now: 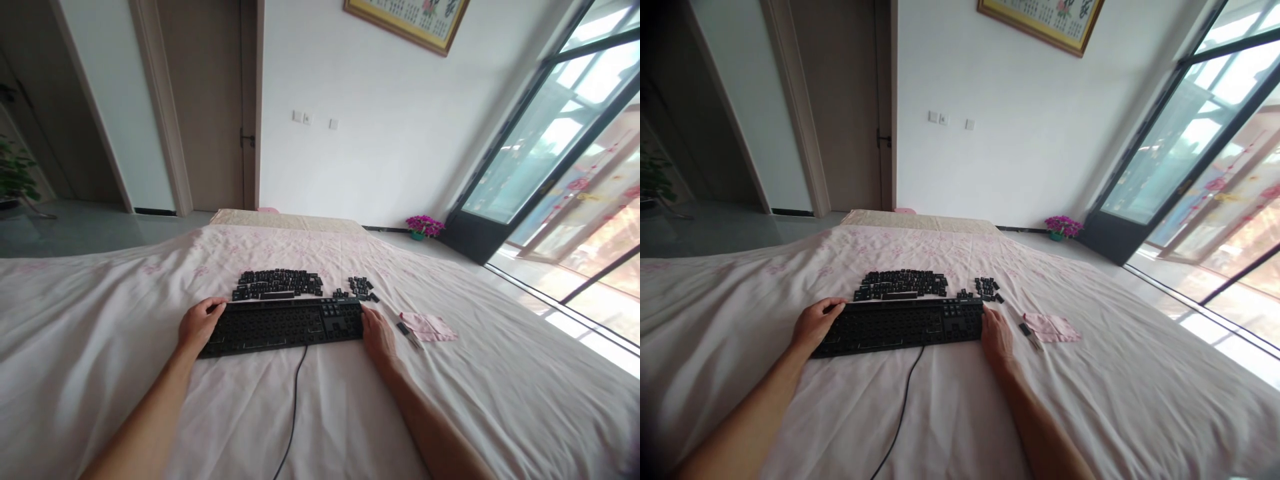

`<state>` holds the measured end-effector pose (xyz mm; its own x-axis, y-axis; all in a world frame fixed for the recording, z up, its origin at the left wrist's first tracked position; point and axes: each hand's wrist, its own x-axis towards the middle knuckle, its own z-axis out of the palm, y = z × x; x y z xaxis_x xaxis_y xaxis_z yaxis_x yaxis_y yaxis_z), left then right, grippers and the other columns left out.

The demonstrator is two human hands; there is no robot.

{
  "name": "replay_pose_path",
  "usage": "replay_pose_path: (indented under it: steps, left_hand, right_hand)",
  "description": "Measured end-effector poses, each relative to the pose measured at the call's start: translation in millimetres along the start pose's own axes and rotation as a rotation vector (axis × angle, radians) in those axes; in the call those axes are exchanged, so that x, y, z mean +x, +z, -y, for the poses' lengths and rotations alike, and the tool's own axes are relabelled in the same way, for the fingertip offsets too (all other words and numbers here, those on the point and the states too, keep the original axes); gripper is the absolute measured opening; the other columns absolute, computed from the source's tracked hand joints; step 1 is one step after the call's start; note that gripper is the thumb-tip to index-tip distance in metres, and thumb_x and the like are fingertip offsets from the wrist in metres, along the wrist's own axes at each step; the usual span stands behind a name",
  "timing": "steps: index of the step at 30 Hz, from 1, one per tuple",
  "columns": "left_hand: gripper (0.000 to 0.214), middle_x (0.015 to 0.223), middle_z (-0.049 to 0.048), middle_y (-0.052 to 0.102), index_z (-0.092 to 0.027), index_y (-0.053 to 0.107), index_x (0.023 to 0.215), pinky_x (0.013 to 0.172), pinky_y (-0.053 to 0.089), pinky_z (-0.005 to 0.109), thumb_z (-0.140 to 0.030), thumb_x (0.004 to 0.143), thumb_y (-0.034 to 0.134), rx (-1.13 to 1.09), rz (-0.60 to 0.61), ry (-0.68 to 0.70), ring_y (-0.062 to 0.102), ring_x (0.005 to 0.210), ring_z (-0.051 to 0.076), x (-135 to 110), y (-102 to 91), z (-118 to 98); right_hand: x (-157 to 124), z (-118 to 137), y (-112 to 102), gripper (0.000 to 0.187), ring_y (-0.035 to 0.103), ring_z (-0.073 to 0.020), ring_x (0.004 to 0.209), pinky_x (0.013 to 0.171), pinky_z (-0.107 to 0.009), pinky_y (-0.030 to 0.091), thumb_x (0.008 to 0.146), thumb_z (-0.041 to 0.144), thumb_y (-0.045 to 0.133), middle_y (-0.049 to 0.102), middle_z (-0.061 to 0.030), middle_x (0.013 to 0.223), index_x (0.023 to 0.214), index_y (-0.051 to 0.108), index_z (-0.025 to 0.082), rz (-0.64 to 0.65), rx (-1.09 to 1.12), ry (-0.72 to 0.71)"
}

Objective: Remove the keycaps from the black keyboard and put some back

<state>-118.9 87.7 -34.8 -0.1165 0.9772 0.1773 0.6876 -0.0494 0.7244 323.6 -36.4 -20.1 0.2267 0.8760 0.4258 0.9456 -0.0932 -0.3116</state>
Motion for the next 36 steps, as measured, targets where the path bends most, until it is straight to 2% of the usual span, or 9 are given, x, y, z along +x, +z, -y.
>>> replay_pose_path:
  steps: [12, 16, 19, 22, 27, 31, 36]
  left_hand:
    - [0.035, 0.1, 0.003, 0.074, -0.023, 0.072, 0.1, 0.083, 0.047, 0.027, -0.045, 0.079, 0.054, -0.097, -0.001, 0.008, 0.066, 0.094, 0.022, 1, -1.3, 8]
    - [0.033, 0.1, 0.0018, 0.074, -0.024, 0.072, 0.097, 0.086, 0.047, 0.028, -0.044, 0.077, 0.056, -0.098, 0.003, 0.019, 0.066, 0.094, 0.023, 2, -0.8, 11]
    - [0.032, 0.102, 0.0011, 0.074, -0.025, 0.072, 0.098, 0.084, 0.047, 0.028, -0.044, 0.078, 0.055, -0.108, 0.019, 0.025, 0.066, 0.095, 0.023, 3, 0.1, 12]
    - [0.033, 0.102, 0.0011, 0.074, -0.025, 0.072, 0.099, 0.084, 0.047, 0.028, -0.045, 0.079, 0.055, -0.119, 0.031, 0.017, 0.066, 0.096, 0.023, 3, 0.6, 13]
    - [0.034, 0.102, 0.0014, 0.074, -0.025, 0.071, 0.1, 0.083, 0.048, 0.028, -0.047, 0.079, 0.056, -0.117, 0.044, -0.004, 0.066, 0.096, 0.023, 2, 0.4, 14]
    - [0.035, 0.103, 0.0016, 0.074, -0.025, 0.071, 0.1, 0.082, 0.048, 0.028, -0.048, 0.079, 0.055, -0.119, 0.042, -0.021, 0.066, 0.096, 0.023, 1, -0.1, 12]
    - [0.035, 0.103, 0.0017, 0.074, -0.025, 0.071, 0.101, 0.083, 0.048, 0.028, -0.048, 0.079, 0.056, -0.109, 0.048, -0.027, 0.066, 0.097, 0.023, 1, -0.1, 10]
  right_hand:
    - [-7, -5, 1, 0.043, 0.061, -0.0228, 0.106, 0.095, -0.033, 0.043, 0.098, 0.029, 0.03, 0.067, -0.0128, 0.115, 0.123, 0.062, 0.012, -0.042, 0.082, -0.029]
    - [-2, -9, -1, 0.038, 0.063, -0.0208, 0.099, 0.087, -0.031, 0.045, 0.096, 0.031, 0.037, 0.069, -0.0068, 0.112, 0.118, 0.066, 0.02, -0.032, 0.019, 0.0]
    - [21, -11, -10, 0.032, 0.062, -0.0204, 0.095, 0.084, -0.031, 0.045, 0.094, 0.031, 0.044, 0.071, -0.0032, 0.106, 0.112, 0.07, 0.028, -0.011, -0.063, -0.048]
    - [61, -8, -17, 0.027, 0.059, -0.0204, 0.101, 0.088, -0.031, 0.042, 0.092, 0.03, 0.051, 0.071, -0.0007, 0.106, 0.106, 0.074, 0.033, 0.046, -0.079, -0.16]
    - [125, 5, -6, 0.021, 0.056, -0.0196, 0.104, 0.091, -0.03, 0.038, 0.088, 0.028, 0.059, 0.072, 0.0019, 0.105, 0.094, 0.077, 0.036, 0.208, -0.145, -0.246]
    - [147, 11, 10, 0.016, 0.055, -0.021, 0.106, 0.093, -0.031, 0.036, 0.083, 0.027, 0.065, 0.073, -0.0005, 0.102, 0.089, 0.078, 0.033, 0.37, -0.233, -0.236]
    - [157, 13, 20, 0.015, 0.056, -0.022, 0.106, 0.095, -0.033, 0.035, 0.08, 0.027, 0.069, 0.074, -0.0034, 0.091, 0.09, 0.078, 0.034, 0.429, -0.258, -0.223]
